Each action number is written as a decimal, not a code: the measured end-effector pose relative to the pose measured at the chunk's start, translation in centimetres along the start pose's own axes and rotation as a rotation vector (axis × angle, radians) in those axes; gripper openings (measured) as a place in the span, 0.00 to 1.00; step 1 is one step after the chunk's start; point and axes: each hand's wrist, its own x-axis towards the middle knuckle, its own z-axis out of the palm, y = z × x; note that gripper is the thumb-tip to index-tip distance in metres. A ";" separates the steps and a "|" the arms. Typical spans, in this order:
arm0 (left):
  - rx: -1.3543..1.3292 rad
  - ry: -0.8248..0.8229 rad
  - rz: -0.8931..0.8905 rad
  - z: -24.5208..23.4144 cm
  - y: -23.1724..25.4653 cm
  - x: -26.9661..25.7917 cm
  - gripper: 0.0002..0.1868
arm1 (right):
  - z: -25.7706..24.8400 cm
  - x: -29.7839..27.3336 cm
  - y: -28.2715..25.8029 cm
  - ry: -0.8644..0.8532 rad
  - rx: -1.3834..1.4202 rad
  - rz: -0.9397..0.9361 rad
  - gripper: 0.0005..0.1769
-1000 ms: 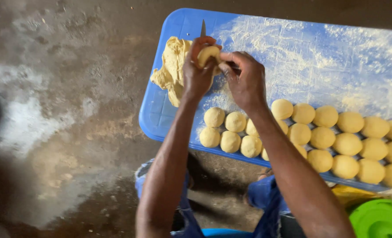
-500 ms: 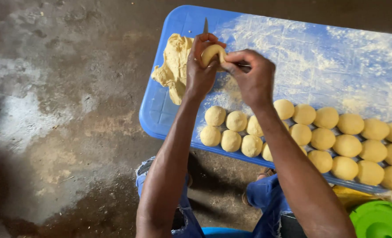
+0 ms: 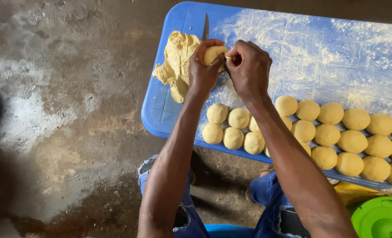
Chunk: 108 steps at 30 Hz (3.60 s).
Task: The person cuts small pieces from a large mass of yellow dough using a knife and rolls each piece into a ball by hand. The finished dough balls are placed in rows on a blue tray.
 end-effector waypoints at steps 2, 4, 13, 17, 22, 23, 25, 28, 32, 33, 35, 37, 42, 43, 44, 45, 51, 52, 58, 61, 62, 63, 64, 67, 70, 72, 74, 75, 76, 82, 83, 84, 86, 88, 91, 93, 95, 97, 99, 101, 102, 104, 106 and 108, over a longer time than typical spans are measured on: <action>0.049 0.074 0.041 -1.0 -0.8 0.7 0.15 | -0.8 -0.2 -2.7 -0.049 0.037 0.042 0.07; 0.003 0.163 0.028 -2.4 -0.8 2.1 0.13 | -1.1 -0.8 -4.7 -0.222 0.232 0.147 0.05; -0.476 0.231 -0.026 -5.2 1.8 2.9 0.16 | 4.8 -3.4 5.5 -0.127 0.139 0.018 0.23; -0.399 0.213 -0.180 -3.4 3.7 2.0 0.12 | 5.8 -2.7 7.5 -0.063 -0.053 -0.019 0.28; -0.098 0.020 -0.038 -2.1 4.5 0.8 0.12 | 3.7 -0.3 5.8 -0.128 0.306 0.343 0.12; -0.091 -0.021 -0.022 -1.8 4.6 0.6 0.13 | 3.2 -0.1 5.6 -0.088 0.413 0.335 0.11; -0.156 -0.016 -0.128 -1.2 5.2 0.1 0.14 | 2.6 0.1 5.4 -0.168 0.413 0.470 0.12; -0.364 -0.147 -0.166 -0.3 6.6 -0.4 0.16 | 2.0 0.1 5.5 -0.177 0.481 0.402 0.14; -0.441 -0.110 -0.157 1.6 7.4 -1.5 0.21 | 1.3 -0.5 5.1 -0.209 0.622 0.403 0.10; -0.398 -0.118 -0.199 2.1 7.3 -1.7 0.20 | 1.1 -0.7 4.8 -0.168 0.532 0.401 0.10; -0.316 -0.134 -0.276 3.1 6.8 -1.9 0.18 | 0.7 -0.7 4.4 -0.086 0.347 0.391 0.11; 0.092 -0.149 -0.105 3.4 6.4 -1.7 0.14 | 0.4 -0.8 4.5 -0.039 0.278 0.367 0.13; 0.131 -0.189 -0.059 1.2 6.5 -1.1 0.15 | 1.9 -1.1 6.6 -0.080 0.474 0.240 0.11; 0.050 -0.223 -0.034 0.9 6.6 -1.2 0.17 | 2.2 -1.0 7.2 -0.089 0.504 0.267 0.12; -0.030 -0.246 -0.005 0.5 6.6 -1.4 0.20 | 2.5 -0.8 7.6 -0.109 0.538 0.286 0.14; -0.198 -0.272 -0.052 0.7 6.4 -1.4 0.22 | 2.6 -0.8 7.8 -0.087 0.807 0.301 0.10; 0.113 -0.191 0.122 1.5 4.1 -0.5 0.21 | 1.2 0.1 7.2 -0.142 0.414 0.235 0.14; 0.074 -0.183 0.114 1.2 3.8 -0.5 0.20 | 0.6 -0.2 6.9 -0.189 0.484 0.247 0.14; 0.095 -0.215 0.129 1.2 3.8 -1.1 0.23 | -0.6 0.5 6.0 -0.210 0.466 0.345 0.19; 0.163 -0.145 0.084 1.1 3.7 -0.8 0.23 | -0.5 0.5 6.0 -0.192 0.493 0.266 0.18; 0.089 -0.142 0.033 1.0 3.6 -1.0 0.23 | -0.4 0.3 5.9 -0.201 0.548 0.255 0.18; 0.014 -0.139 -0.017 1.0 3.5 -1.1 0.24 | -0.4 0.2 5.9 -0.201 0.534 0.290 0.17; -0.034 -0.169 -0.001 1.1 3.7 -0.9 0.24 | -0.5 0.3 5.9 -0.199 0.518 0.319 0.17; -0.088 -0.209 -0.018 1.4 4.3 -0.8 0.24 | -0.3 0.4 5.3 -0.115 0.359 0.302 0.17; -0.077 -0.105 -0.152 1.2 4.8 -1.0 0.23 | 0.2 -0.4 4.4 -0.068 0.358 0.174 0.23; -0.176 -0.040 -0.222 0.7 5.3 -0.8 0.25 | 0.5 -0.6 3.6 -0.079 0.367 0.105 0.25; -0.180 -0.028 -0.207 0.2 5.6 -0.7 0.25 | 0.7 -0.7 2.9 -0.108 0.315 0.080 0.24; -0.180 -0.025 -0.198 -0.1 5.8 -0.5 0.25 | 0.9 -0.5 2.7 -0.113 0.362 0.148 0.27; -0.245 -0.053 -0.224 -0.2 5.6 -0.7 0.25 | 1.0 -0.6 2.5 -0.130 0.406 0.217 0.30; -0.084 -0.221 -0.107 0.9 4.3 -0.8 0.28 | 0.0 -0.2 3.5 -0.088 0.361 0.360 0.31; -0.040 -0.215 -0.139 0.8 4.1 -0.6 0.28 | -0.3 -0.1 3.9 -0.083 0.372 0.414 0.30; 0.002 -0.209 -0.175 0.7 3.9 -0.6 0.29 | -0.8 -0.2 4.4 -0.154 0.381 0.399 0.27; 0.108 -0.193 -0.175 -0.2 3.5 -0.4 0.28 | -1.9 -0.2 5.5 -0.294 0.399 0.371 0.22; 0.178 -0.219 -0.133 0.1 2.6 -0.5 0.27 | -3.5 0.0 6.9 -0.230 0.340 0.368 0.17; 0.325 -0.336 -0.107 1.9 0.9 -1.1 0.25 | -5.9 0.3 9.0 -0.019 0.231 0.267 0.12; 0.547 -0.426 -0.244 3.8 -0.6 -3.0 0.24 | -6.9 -0.1 9.7 0.047 0.290 0.286 0.10; 0.622 -0.441 -0.234 5.8 -1.7 -4.7 0.20 | -7.4 0.1 10.0 0.033 0.491 0.406 0.09; 0.650 -0.413 -0.165 7.2 -2.4 -5.4 0.17 | -7.4 0.7 10.2 -0.007 0.424 0.292 0.08; 0.635 -0.363 -0.053 7.8 -3.2 -6.2 0.16 | -7.0 0.3 10.4 -0.012 0.388 0.226 0.06; 0.681 -0.381 0.017 8.0 -3.7 -6.6 0.17 | -6.6 -0.1 10.5 0.015 0.379 0.189 0.06; 0.702 -0.384 0.054 8.0 -3.9 -6.7 0.17 | -6.5 -0.1 10.5 0.019 0.373 0.182 0.05; 0.764 -0.431 0.041 7.8 -3.9 -6.6 0.17 | -6.4 0.2 10.6 0.036 0.360 0.167 0.05; 0.798 -0.449 0.037 8.0 -3.6 -6.4 0.18 | -6.5 0.4 10.6 0.030 0.373 0.143 0.05; 0.805 -0.428 0.034 8.1 -3.3 -6.5 0.18 | -6.5 0.6 10.6 0.034 0.371 0.145 0.04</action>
